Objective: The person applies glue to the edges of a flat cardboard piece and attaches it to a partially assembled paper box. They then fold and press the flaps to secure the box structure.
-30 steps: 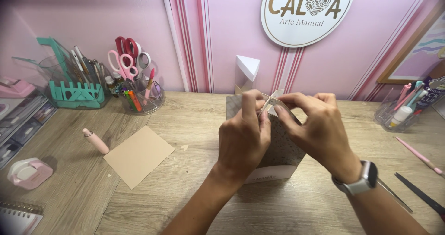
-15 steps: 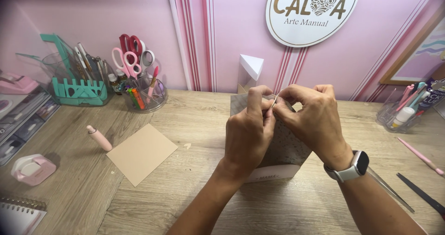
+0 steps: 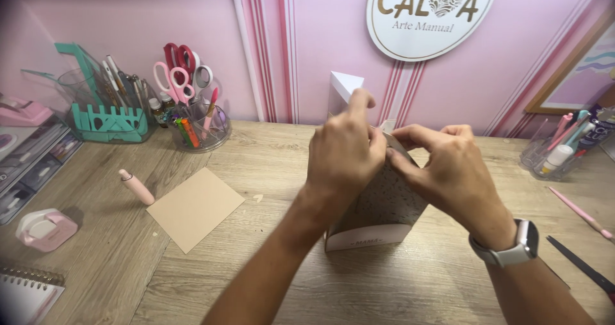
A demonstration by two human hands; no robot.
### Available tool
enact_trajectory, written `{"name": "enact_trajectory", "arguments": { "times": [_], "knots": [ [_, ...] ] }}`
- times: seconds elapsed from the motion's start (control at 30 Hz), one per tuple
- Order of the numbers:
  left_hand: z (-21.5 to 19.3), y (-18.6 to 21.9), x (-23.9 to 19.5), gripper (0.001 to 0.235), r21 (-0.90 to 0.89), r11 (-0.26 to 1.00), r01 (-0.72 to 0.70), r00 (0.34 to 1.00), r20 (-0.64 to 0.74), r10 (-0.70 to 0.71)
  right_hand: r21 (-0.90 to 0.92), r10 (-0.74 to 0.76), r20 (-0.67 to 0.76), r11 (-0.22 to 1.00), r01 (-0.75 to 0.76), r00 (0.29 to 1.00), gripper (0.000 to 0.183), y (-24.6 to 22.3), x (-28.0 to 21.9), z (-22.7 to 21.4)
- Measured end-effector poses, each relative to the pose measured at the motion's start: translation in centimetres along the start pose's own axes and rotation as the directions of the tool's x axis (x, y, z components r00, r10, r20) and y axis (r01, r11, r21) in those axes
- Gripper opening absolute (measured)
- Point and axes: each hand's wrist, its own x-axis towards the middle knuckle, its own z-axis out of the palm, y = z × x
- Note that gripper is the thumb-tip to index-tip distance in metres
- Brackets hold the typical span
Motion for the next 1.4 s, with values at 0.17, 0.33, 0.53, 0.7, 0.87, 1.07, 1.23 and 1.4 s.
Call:
{"name": "enact_trajectory", "arguments": {
  "times": [0.17, 0.33, 0.53, 0.7, 0.87, 1.07, 1.23, 1.4],
  "knots": [
    [2.3, -1.7, 4.0, 0.017, 0.288, 0.956, 0.047, 0.967, 0.228, -0.117, 0.049, 0.049, 0.006, 0.998, -0.05, 0.999, 0.016, 1.4, -0.5, 0.9],
    [1.1, 0.0, 3.7, 0.028, 0.334, 0.94, -0.068, 0.947, 0.317, -0.044, 0.043, 0.053, -0.013, 0.998, -0.052, 0.999, 0.008, 1.5, -0.2, 1.7],
    [-3.1, 2.6, 0.2, 0.048, 0.178, 0.984, -0.026, 0.941, 0.338, -0.037, 0.078, 0.064, -0.025, 0.995, -0.062, 0.998, 0.007, 1.4, -0.8, 1.3],
    [-2.3, 2.7, -1.3, 0.053, 0.174, 0.984, -0.048, 0.967, 0.256, 0.002, 0.02, 0.105, -0.041, 0.994, -0.105, 0.994, 0.011, 1.3, -1.1, 2.1],
    [-3.6, 2.1, -3.0, 0.062, 0.023, 1.0, -0.015, 0.982, 0.191, 0.01, 0.212, 0.151, 0.0, 0.966, -0.148, 0.988, 0.012, -1.4, -1.5, -0.5],
    [-2.1, 1.1, -5.2, 0.044, -0.146, 0.972, 0.181, 0.982, 0.075, -0.172, 0.293, 0.358, 0.064, 0.886, -0.36, 0.932, 0.007, 0.4, -2.4, 2.5],
    [0.6, -0.6, -5.7, 0.048, -0.118, 0.981, 0.154, 0.985, -0.059, -0.162, 0.237, 0.373, 0.035, 0.898, -0.37, 0.927, 0.005, 2.1, -2.2, 3.9],
    [1.2, -0.9, -6.0, 0.045, -0.078, 0.984, 0.158, 0.98, -0.105, -0.166, 0.153, 0.316, -0.025, 0.939, -0.309, 0.948, 0.002, 0.7, -2.2, 3.1]
  ]
}}
